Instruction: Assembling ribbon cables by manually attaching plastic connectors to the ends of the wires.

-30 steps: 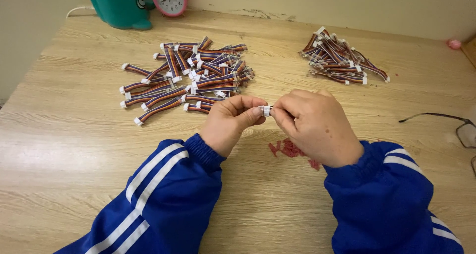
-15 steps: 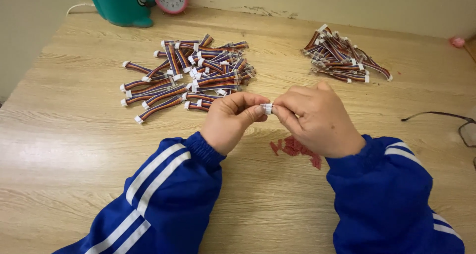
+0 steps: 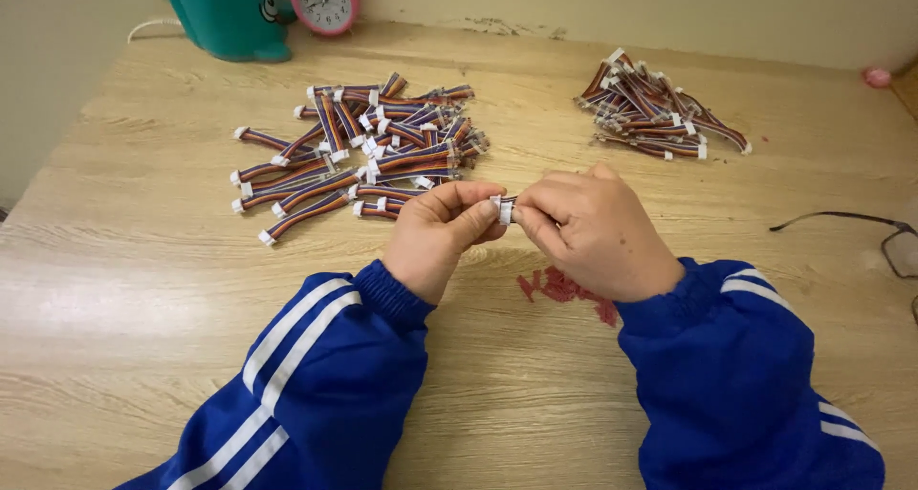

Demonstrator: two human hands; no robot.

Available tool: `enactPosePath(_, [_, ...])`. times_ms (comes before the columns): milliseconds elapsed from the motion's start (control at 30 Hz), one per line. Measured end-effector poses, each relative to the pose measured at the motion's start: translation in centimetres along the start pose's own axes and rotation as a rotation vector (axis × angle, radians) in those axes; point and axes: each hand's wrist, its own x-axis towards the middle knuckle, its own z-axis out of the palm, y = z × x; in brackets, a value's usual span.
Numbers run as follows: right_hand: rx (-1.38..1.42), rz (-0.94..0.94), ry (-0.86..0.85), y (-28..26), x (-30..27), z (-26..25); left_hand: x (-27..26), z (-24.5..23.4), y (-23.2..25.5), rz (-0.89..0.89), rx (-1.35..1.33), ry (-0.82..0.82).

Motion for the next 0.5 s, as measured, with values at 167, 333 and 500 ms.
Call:
enactPosePath(167, [0.170,0.201,-0.088,1.2,0.3,-1.6,0.8,-0.5,-0.1,0.005,0.030,0.003])
enactPosePath(333, [0.245,0.317,0.066,2.3,-0.3,-3.4,1.2,-1.4,0.8,-0.006,0.015,0.053])
enactPosePath(500, [0.626,0.570,-0.001,3.8,-0.4,-2.0,1.2,-1.5,0.6,-0.015,-0.078,0.061])
